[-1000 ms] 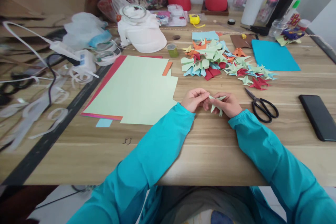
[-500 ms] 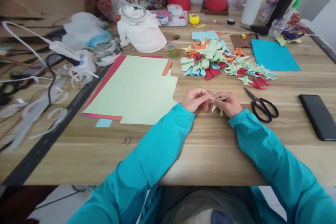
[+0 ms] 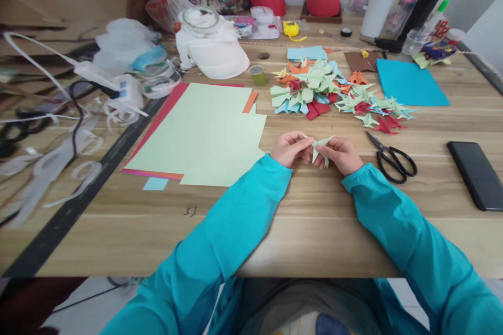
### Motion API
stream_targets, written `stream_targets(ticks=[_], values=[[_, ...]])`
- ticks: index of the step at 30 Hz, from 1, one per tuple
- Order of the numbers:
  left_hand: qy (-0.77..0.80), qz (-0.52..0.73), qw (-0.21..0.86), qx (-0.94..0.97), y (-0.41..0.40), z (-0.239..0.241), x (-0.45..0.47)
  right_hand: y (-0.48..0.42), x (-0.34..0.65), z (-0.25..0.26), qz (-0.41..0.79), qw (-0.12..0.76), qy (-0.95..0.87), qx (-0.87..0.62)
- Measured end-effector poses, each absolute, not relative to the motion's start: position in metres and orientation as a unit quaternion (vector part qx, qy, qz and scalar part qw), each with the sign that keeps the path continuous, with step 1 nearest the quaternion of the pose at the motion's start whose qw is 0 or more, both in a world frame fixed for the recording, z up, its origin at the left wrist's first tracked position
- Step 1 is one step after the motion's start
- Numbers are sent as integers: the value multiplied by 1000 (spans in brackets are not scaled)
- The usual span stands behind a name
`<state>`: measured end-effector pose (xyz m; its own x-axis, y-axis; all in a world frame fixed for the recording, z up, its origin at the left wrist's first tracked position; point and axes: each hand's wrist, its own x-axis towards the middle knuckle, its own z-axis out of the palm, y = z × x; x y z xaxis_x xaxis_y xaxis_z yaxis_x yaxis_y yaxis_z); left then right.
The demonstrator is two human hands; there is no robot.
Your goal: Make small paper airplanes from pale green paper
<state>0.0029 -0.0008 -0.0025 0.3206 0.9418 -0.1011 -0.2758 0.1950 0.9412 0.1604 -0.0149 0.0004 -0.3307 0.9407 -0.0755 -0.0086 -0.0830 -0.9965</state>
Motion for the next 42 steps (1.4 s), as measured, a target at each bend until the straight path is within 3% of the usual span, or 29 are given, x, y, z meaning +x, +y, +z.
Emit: stream_targets(ticks=[42], values=[[342, 423, 708, 451, -2, -2, 2, -17, 158, 4, 599, 404, -543, -429]])
